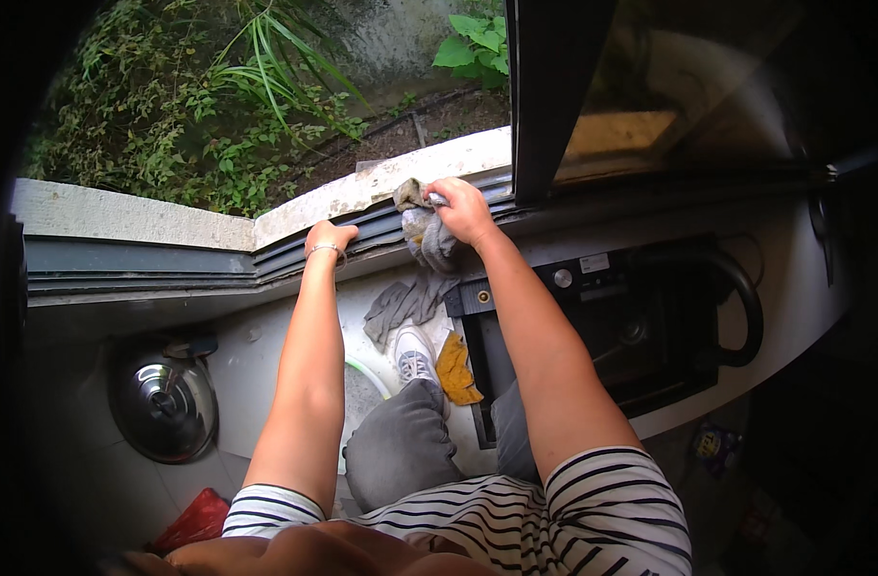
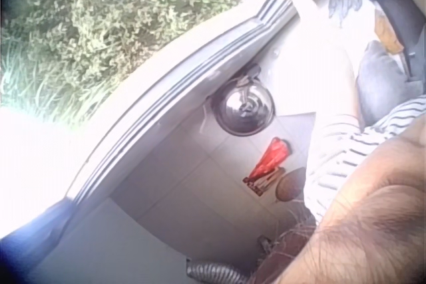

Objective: The person wipes the interior window frame and sill of a vehicle using a grey cloth. They repeatedly rub the rubber seal and the metal frame, moving the cloth back and forth along the length of the window opening. The person adjusts the cloth in their hands to continue wiping different sections of the frame.

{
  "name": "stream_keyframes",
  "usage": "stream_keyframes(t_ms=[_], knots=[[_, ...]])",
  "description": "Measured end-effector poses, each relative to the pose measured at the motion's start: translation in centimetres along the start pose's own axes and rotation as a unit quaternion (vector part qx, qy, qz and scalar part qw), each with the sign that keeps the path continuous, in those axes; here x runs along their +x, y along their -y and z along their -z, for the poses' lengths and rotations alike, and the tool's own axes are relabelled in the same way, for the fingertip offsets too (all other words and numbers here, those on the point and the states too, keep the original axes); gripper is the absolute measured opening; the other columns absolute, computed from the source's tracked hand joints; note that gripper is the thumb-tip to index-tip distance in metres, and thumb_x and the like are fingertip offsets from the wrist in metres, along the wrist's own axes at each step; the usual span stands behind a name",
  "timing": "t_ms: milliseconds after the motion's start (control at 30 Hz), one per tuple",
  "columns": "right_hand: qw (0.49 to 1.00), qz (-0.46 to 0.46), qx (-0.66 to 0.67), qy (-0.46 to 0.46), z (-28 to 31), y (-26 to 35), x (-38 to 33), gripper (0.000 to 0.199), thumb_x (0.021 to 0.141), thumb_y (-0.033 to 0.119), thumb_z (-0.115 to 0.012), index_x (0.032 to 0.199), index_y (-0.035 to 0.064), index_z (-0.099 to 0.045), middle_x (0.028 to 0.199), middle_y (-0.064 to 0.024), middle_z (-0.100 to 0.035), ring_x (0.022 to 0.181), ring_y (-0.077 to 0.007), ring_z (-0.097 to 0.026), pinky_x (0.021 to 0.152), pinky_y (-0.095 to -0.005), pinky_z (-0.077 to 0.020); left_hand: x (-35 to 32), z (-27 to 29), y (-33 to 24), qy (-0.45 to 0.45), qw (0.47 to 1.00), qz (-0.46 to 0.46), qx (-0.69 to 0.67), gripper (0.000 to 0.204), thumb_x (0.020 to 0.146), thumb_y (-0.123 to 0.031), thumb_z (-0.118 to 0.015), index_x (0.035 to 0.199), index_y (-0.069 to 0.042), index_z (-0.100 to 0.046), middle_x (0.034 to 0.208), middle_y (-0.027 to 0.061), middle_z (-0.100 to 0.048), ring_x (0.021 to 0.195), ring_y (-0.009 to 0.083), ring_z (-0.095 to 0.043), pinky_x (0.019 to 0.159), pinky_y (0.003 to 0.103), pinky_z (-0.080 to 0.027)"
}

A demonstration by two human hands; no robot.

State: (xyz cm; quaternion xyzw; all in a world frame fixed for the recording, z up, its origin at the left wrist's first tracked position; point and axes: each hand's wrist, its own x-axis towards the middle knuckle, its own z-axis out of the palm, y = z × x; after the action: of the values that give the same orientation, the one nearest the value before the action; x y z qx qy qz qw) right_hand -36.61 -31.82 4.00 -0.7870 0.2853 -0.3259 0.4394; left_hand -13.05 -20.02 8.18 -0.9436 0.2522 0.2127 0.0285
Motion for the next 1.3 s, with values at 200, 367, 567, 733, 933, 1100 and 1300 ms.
stream_keyframes(t_ms=[200, 367, 567, 733, 933, 1100, 1300], knots=[[1.000, -0.006, -0.004, -0.010, 0.0, -0.1, -0.1, 0.025, 0.067, -0.001, -0.057, 0.089, 0.0103, -0.061, 0.092, -0.0107, -0.061, 0.092, -0.0321, -0.057, 0.079, -0.0377, -0.0457, 0.6, -1.2, 0.3, -0.056, 0.997, 0.014, -0.048, 0.042, 0.063, -0.032, -0.070, 0.092, -0.002, -0.071, 0.098, 0.0217, -0.067, 0.093, 0.0305, -0.067, 0.083, 0.037, -0.051], [1.000, 0.004, -0.018, -0.008, 0.2, -0.5, 0.0, 0.026, 0.067, 0.000, -0.056, 0.090, 0.0106, -0.062, 0.091, -0.0102, -0.061, 0.093, -0.0312, -0.057, 0.079, -0.0374, -0.0458, 2.1, 3.4, -1.5, 0.170, 0.566, -0.167, -0.789, 0.019, 0.083, -0.008, -0.062, 0.101, -0.001, -0.063, 0.087, 0.0064, -0.067, 0.069, 0.0152, -0.062, 0.054, 0.028, -0.050], [1.000, 0.011, -0.014, -0.001, 0.0, 0.1, -0.1, 0.026, 0.066, -0.001, -0.056, 0.090, 0.0096, -0.062, 0.091, -0.0107, -0.061, 0.092, -0.0313, -0.057, 0.079, -0.0377, -0.0455, 2.1, 3.0, 1.9, -0.193, 0.914, -0.133, -0.331, 0.019, 0.071, -0.024, -0.068, 0.076, -0.007, -0.073, 0.060, 0.0085, -0.063, 0.060, 0.0167, -0.060, 0.060, 0.031, -0.047], [1.000, -0.014, -0.013, -0.003, 0.1, -0.1, -0.3, 0.026, 0.066, -0.001, -0.056, 0.090, 0.0101, -0.061, 0.091, -0.0100, -0.061, 0.092, -0.0311, -0.057, 0.079, -0.0372, -0.0457, -2.9, -3.8, 2.6, -0.205, 0.969, -0.023, -0.137, 0.045, 0.063, -0.043, -0.075, 0.098, -0.013, -0.072, 0.105, 0.0124, -0.059, 0.105, 0.0312, -0.054, 0.092, 0.043, -0.042], [1.000, 0.001, -0.022, -0.009, -0.1, -0.2, -0.1, 0.027, 0.066, -0.001, -0.057, 0.090, 0.0111, -0.062, 0.091, -0.0098, -0.061, 0.091, -0.0311, -0.057, 0.078, -0.0370, -0.0459, -2.6, -6.8, -1.1, -0.335, 0.900, 0.180, -0.214, 0.036, 0.061, -0.038, -0.079, 0.089, -0.018, -0.069, 0.106, 0.0049, -0.056, 0.107, 0.0284, -0.049, 0.093, 0.046, -0.039], [0.999, -0.009, -0.034, -0.005, -0.1, 0.1, -0.2, 0.026, 0.067, -0.002, -0.057, 0.090, 0.0107, -0.061, 0.091, -0.0100, -0.061, 0.090, -0.0306, -0.057, 0.078, -0.0367, -0.0457, -2.5, -8.0, -2.4, -0.415, 0.848, 0.204, -0.258, 0.014, 0.062, -0.027, -0.074, 0.073, -0.021, -0.069, 0.091, 0.0015, -0.053, 0.095, 0.0274, -0.050, 0.086, 0.046, -0.041], [0.999, -0.025, -0.032, -0.002, -0.2, 0.4, 0.0, 0.025, 0.069, -0.003, -0.058, 0.090, 0.0091, -0.061, 0.093, -0.0101, -0.061, 0.091, -0.0299, -0.058, 0.079, -0.0351, -0.0460, -2.2, -7.4, -2.9, -0.380, 0.856, 0.252, -0.245, 0.007, 0.064, -0.024, -0.073, 0.070, -0.021, -0.070, 0.089, -0.0001, -0.055, 0.095, 0.0258, -0.051, 0.088, 0.045, -0.039]])
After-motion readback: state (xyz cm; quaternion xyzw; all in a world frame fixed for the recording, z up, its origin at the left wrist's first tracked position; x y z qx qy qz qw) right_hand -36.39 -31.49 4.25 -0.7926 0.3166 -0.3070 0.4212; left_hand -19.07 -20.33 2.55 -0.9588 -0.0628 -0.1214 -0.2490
